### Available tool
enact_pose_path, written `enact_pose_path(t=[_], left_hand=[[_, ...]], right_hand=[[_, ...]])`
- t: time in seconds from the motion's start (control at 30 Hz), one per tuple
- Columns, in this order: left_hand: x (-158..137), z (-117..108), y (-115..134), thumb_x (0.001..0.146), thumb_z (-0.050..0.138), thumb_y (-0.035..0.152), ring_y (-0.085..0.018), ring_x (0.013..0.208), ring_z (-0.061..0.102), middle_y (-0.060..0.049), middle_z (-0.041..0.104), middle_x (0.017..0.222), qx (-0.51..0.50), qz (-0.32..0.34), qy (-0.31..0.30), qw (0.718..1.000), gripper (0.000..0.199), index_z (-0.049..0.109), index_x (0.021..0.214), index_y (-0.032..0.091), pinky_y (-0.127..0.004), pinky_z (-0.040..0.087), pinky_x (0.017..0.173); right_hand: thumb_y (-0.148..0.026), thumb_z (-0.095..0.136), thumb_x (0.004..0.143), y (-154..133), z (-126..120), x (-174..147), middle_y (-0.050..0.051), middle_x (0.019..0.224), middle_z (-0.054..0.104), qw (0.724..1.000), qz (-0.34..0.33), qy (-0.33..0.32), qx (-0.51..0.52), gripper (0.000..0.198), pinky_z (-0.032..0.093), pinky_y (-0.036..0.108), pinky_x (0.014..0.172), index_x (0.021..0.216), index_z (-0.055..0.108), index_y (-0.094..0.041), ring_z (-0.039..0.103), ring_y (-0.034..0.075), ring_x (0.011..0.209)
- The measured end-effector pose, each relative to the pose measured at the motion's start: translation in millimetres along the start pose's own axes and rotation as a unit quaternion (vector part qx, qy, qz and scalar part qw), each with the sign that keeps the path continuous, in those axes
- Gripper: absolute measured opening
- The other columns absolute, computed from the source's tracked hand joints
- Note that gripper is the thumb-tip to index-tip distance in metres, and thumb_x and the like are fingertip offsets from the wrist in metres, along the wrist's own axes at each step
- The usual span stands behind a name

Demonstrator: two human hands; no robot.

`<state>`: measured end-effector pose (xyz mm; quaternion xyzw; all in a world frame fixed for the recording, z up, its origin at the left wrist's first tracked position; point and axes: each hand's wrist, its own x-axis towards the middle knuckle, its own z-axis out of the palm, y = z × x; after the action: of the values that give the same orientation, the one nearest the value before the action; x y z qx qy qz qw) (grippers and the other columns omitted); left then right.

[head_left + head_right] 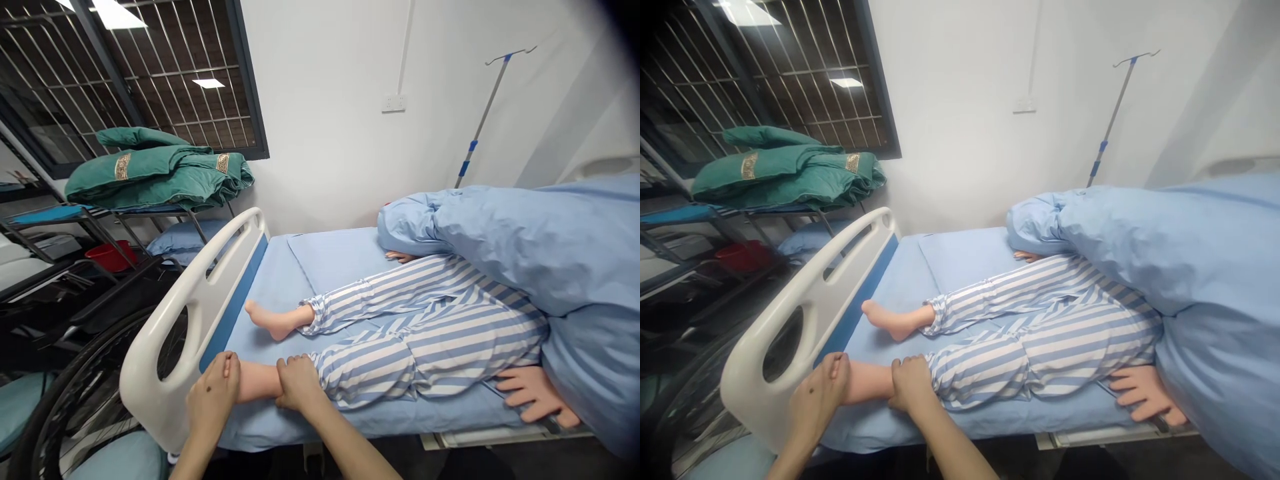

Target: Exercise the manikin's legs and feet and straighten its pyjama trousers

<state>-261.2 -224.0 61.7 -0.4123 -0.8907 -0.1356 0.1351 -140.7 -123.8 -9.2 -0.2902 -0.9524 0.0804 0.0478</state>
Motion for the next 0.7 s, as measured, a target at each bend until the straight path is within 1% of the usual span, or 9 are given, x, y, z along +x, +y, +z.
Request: enact_pose_path(t=[0.07, 0.13, 0.27, 0.37, 0.47, 0.57, 0.63, 0.7], left_hand=[[8, -8, 2, 0.080, 0.032, 0.036, -0.019, 0.064, 0.059, -0.005, 0.065, 0.077, 0.058, 0.007, -0.054, 0.997, 0.031, 0.058, 0.087, 0.022, -0.027, 0.033, 0.052], [16, -11, 3, 0.081, 0.028, 0.037, -0.021, 0.063, 0.059, -0.005, 0.065, 0.073, 0.113, 0.029, -0.086, 0.989, 0.034, 0.058, 0.082, 0.021, -0.028, 0.033, 0.051], [29, -8, 0, 0.082, 0.023, 0.032, -0.024, 0.065, 0.060, -0.008, 0.063, 0.068, 0.181, 0.100, -0.105, 0.973, 0.038, 0.059, 0.083, 0.018, -0.031, 0.036, 0.054], [35, -4, -2, 0.081, 0.022, 0.030, -0.026, 0.069, 0.060, -0.011, 0.063, 0.070, 0.189, 0.125, -0.133, 0.965, 0.041, 0.061, 0.082, 0.016, -0.034, 0.038, 0.058], [41, -6, -2, 0.079, 0.026, 0.029, -0.025, 0.076, 0.059, -0.013, 0.063, 0.077, 0.172, 0.126, -0.163, 0.963, 0.039, 0.062, 0.080, 0.013, -0.034, 0.039, 0.065], [48, -10, 0, 0.078, 0.030, 0.029, -0.022, 0.080, 0.058, -0.013, 0.063, 0.082, 0.153, 0.123, -0.194, 0.961, 0.035, 0.062, 0.080, 0.013, -0.032, 0.039, 0.069], [51, -10, 0, 0.078, 0.030, 0.029, -0.021, 0.081, 0.058, -0.012, 0.063, 0.083, 0.146, 0.118, -0.204, 0.961, 0.035, 0.061, 0.080, 0.014, -0.032, 0.039, 0.070], [51, -7, -3, 0.079, 0.030, 0.030, -0.021, 0.080, 0.058, -0.011, 0.063, 0.084, 0.130, 0.109, -0.200, 0.965, 0.035, 0.061, 0.081, 0.015, -0.031, 0.039, 0.069]], right_hand=[[-0.046, 0.065, 0.049, 0, 1, 0, 0.009, 0.081, 0.060, 1.000, 0.002, 0.001, 0.001, 0.056, 0.040, 0.037, 0.066, 0.093, 0.049, -0.015, 0.057, 0.023, 0.072], [-0.046, 0.066, 0.048, 0, 1, 0, 0.009, 0.080, 0.060, 1.000, 0.005, 0.000, 0.000, 0.056, 0.040, 0.037, 0.066, 0.092, 0.050, -0.015, 0.057, 0.023, 0.071], [-0.046, 0.066, 0.047, -1, -1, 0, 0.009, 0.080, 0.060, 1.000, 0.003, -0.005, 0.000, 0.056, 0.041, 0.036, 0.066, 0.091, 0.050, -0.015, 0.057, 0.023, 0.071], [-0.046, 0.066, 0.047, 0, -2, 1, 0.009, 0.080, 0.060, 1.000, 0.006, -0.004, 0.000, 0.055, 0.041, 0.037, 0.066, 0.089, 0.050, -0.015, 0.057, 0.023, 0.071], [-0.045, 0.065, 0.047, 0, 0, 1, 0.009, 0.079, 0.060, 1.000, 0.010, 0.001, 0.003, 0.053, 0.041, 0.037, 0.066, 0.089, 0.050, -0.015, 0.057, 0.023, 0.070], [-0.042, 0.066, 0.047, -1, 1, 1, 0.009, 0.079, 0.060, 1.000, 0.008, 0.002, 0.003, 0.052, 0.040, 0.036, 0.065, 0.088, 0.050, -0.015, 0.057, 0.023, 0.069], [-0.042, 0.066, 0.048, -1, 1, 1, 0.009, 0.079, 0.060, 1.000, 0.008, -0.002, 0.002, 0.052, 0.040, 0.036, 0.065, 0.089, 0.049, -0.015, 0.056, 0.023, 0.070], [-0.043, 0.066, 0.048, 0, 1, 1, 0.009, 0.081, 0.060, 1.000, 0.007, -0.009, 0.003, 0.055, 0.039, 0.037, 0.066, 0.092, 0.049, -0.015, 0.057, 0.023, 0.072]])
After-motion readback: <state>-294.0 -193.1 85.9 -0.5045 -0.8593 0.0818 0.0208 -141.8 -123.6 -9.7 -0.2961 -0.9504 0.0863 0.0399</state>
